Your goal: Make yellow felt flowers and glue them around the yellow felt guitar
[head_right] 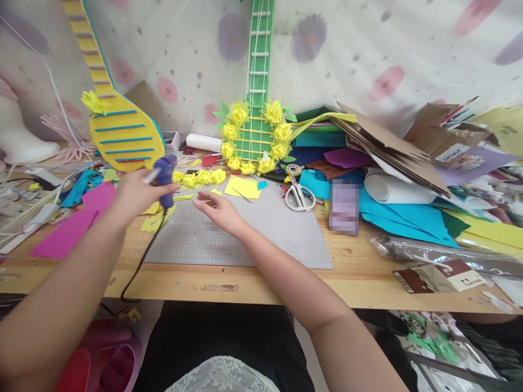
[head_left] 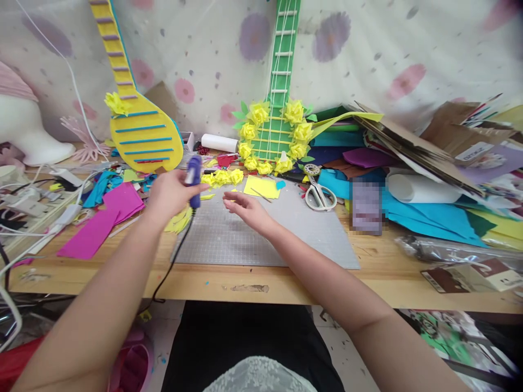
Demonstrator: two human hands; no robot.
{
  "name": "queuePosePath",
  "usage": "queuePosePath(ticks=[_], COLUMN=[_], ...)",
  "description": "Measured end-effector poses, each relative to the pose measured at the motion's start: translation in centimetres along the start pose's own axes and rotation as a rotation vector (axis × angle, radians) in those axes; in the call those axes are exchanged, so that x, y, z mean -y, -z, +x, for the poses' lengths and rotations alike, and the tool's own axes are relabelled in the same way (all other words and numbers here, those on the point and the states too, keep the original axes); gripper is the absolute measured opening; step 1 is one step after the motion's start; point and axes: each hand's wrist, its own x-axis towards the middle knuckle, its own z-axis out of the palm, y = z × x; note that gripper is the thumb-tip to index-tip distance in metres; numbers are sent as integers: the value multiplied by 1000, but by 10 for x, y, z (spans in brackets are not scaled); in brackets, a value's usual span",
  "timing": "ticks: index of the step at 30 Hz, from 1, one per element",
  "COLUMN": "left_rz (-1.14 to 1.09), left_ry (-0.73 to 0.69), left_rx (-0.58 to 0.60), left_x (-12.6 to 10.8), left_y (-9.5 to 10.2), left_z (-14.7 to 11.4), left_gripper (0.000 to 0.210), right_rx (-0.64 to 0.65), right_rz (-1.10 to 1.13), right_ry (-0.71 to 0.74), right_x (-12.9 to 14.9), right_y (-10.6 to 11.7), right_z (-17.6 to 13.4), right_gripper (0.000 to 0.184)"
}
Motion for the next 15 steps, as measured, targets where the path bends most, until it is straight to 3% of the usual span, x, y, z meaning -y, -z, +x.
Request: queuePosePath(ticks=[4, 7, 9, 12, 14, 15], left_rz=[38, -13, -106, -359, -494, -513], left_ry=[-92, -167, -257, -402, -382, -316], left_rx=[17, -2, 108, 381, 414, 338], left_x=[-50, -70, -73, -63, -48, -39], left_y=[-41, -64, -72, -76, -77, -79], left_z=[-13, -23, -27, -23, -12, -5], left_gripper=[30, 23, 23, 28, 26, 24], right_rx=[-28, -135, -185, -210, -207, -205], right_rz=[374, 531, 578, 673, 718, 732], right_ry=[-18, -43, -71, -109, -145, -141], right_x=[10, 8, 3, -4, -7, -8], right_y=[-10, -1, 12, 37, 54, 61], right_z=[9, 11, 11, 9, 8, 8], right_gripper=[37, 35, 32, 22, 19, 17])
